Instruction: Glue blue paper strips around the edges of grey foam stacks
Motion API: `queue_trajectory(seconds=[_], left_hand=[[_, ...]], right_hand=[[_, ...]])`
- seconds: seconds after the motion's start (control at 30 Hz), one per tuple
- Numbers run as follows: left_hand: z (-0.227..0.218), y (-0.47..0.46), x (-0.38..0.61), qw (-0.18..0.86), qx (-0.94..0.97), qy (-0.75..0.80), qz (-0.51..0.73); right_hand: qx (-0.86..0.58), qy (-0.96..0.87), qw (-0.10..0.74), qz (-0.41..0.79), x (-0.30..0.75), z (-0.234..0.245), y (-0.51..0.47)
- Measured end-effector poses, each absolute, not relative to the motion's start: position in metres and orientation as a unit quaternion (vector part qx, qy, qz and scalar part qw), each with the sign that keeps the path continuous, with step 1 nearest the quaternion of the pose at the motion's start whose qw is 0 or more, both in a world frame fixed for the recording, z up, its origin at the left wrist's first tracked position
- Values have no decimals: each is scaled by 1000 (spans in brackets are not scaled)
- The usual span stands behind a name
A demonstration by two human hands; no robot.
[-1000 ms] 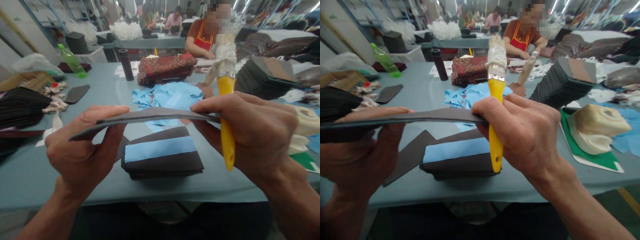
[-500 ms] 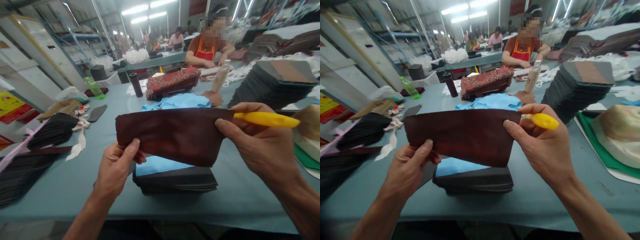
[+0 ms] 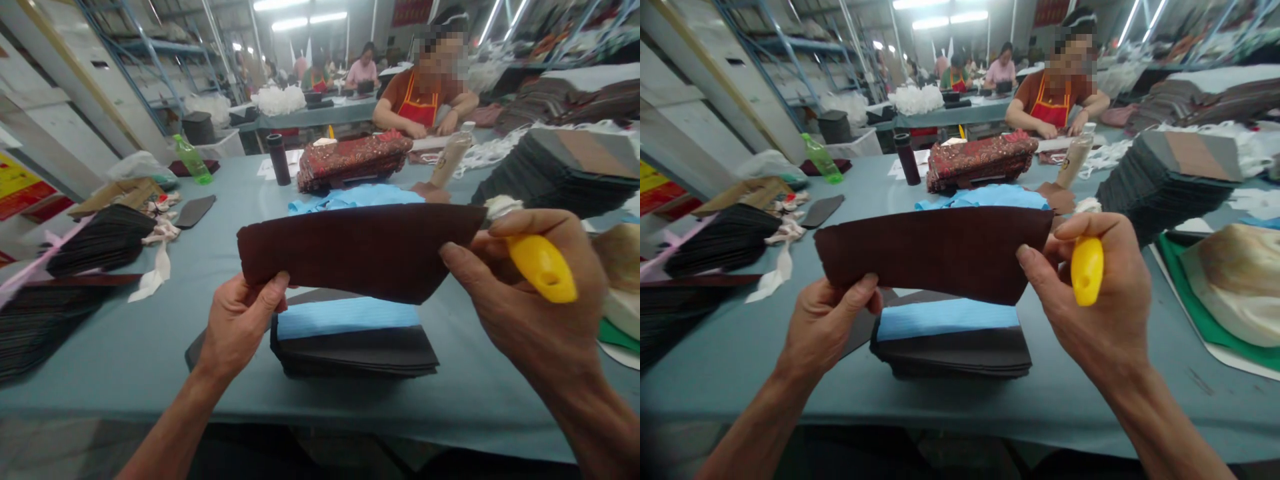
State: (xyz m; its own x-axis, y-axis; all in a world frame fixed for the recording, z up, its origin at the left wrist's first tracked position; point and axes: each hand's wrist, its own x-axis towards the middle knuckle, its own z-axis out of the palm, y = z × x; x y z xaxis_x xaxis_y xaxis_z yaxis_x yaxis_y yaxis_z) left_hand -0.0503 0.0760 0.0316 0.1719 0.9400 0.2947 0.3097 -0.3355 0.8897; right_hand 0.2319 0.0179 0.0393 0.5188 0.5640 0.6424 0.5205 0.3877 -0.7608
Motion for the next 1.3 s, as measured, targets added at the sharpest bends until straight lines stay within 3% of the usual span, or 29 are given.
queue_trajectory(seconds=[0.2, 0.57, 0.73, 1.07, 1.3], left_hand=[[32, 82, -50, 318, 696, 472, 438], [15, 87, -83, 221, 803, 418, 362], [15, 93, -84, 231, 822, 407, 324], [6, 97, -85, 251, 832, 411, 275], [0, 98, -87, 245, 842, 400, 267]], right_hand=[[-524, -504, 686, -6, 235, 30, 14], [-534, -598, 595, -53, 238, -15, -13], [-497, -690, 506, -145, 241, -18, -20], [-486, -727, 482, -51, 249, -43, -30], [-496, -727, 472, -55, 252, -55, -34]])
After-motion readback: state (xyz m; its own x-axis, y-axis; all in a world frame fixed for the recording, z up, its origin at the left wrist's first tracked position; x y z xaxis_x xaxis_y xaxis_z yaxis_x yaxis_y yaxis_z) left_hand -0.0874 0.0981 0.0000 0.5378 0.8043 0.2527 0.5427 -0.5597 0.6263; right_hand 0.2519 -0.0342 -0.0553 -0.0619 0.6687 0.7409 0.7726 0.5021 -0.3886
